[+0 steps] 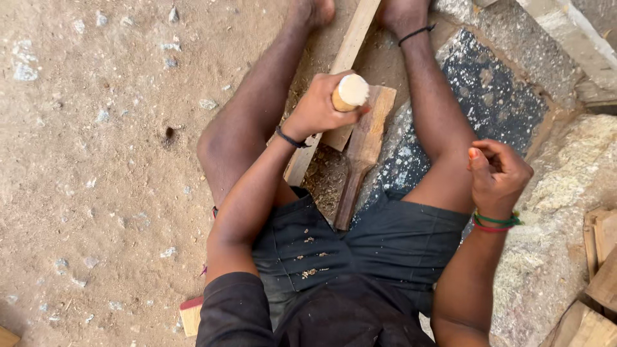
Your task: The person sits on the ground and uses a wooden mallet to strike a chisel, carving a groove into a long piece of wood held between their feet. They repeatedly adjust the chisel and wood position to continue the carving process.
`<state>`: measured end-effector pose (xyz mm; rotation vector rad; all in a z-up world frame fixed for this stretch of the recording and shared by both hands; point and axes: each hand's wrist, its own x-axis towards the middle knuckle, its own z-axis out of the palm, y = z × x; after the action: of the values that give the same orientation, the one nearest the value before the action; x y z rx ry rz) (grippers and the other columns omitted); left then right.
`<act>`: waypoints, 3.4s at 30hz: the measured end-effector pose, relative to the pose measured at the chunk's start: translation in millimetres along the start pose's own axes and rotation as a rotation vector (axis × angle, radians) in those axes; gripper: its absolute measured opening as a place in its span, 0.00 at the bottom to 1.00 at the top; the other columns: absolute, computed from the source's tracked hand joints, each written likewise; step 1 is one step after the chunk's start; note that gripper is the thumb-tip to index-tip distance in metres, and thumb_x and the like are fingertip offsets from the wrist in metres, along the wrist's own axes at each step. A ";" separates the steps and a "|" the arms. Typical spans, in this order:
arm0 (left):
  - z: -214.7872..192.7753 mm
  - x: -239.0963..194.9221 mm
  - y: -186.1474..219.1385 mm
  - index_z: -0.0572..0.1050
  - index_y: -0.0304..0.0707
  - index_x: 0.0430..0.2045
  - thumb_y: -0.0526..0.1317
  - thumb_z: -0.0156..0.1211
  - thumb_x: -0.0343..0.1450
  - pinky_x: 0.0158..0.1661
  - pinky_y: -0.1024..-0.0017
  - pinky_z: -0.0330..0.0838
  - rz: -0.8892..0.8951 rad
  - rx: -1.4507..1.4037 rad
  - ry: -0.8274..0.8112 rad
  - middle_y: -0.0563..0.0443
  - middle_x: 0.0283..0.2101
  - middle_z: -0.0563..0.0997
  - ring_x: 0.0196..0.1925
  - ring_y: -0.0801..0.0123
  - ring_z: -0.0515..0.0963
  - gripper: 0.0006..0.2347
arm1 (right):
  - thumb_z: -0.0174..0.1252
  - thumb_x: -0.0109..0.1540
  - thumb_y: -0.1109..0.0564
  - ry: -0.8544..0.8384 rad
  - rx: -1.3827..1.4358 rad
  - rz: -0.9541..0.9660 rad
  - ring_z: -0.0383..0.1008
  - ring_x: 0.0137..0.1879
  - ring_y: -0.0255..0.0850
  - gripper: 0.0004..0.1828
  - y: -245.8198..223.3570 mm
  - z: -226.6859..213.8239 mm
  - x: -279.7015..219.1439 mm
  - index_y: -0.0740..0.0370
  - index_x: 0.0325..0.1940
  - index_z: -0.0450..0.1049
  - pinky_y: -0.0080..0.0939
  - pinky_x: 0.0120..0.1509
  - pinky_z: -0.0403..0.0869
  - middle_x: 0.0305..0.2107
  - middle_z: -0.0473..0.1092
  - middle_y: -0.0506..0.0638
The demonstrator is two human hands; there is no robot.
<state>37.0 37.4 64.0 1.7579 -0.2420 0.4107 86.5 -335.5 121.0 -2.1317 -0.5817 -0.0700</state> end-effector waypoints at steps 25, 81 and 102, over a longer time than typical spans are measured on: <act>26.9 6.7 -6.6 0.74 0.37 0.41 0.41 0.75 0.66 0.41 0.67 0.84 0.069 0.069 -0.200 0.43 0.37 0.84 0.38 0.57 0.88 0.16 | 0.62 0.78 0.40 0.141 0.146 -0.303 0.73 0.35 0.41 0.28 -119.4 -6.2 86.3 0.74 0.52 0.74 0.34 0.42 0.70 0.34 0.71 0.55; 26.6 -31.1 -44.6 0.76 0.36 0.48 0.39 0.76 0.60 0.57 0.55 0.73 0.055 0.145 -0.129 0.38 0.51 0.81 0.55 0.46 0.79 0.23 | 0.37 0.72 0.27 -0.360 -0.609 -0.451 0.80 0.56 0.53 0.42 -171.9 190.8 113.8 0.58 0.32 0.85 0.70 0.79 0.40 0.24 0.77 0.58; -2.0 -45.4 7.1 0.75 0.35 0.48 0.48 0.74 0.64 0.60 0.59 0.72 -0.305 0.319 -0.331 0.41 0.52 0.81 0.58 0.50 0.80 0.24 | 0.33 0.74 0.28 -0.315 0.167 -0.416 0.81 0.39 0.44 0.40 -153.9 195.9 86.9 0.58 0.36 0.80 0.65 0.73 0.60 0.31 0.79 0.50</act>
<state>-7.4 35.1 52.6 2.1350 -0.1427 -0.0712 65.6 -73.5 143.8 -1.8419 -1.1706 0.0837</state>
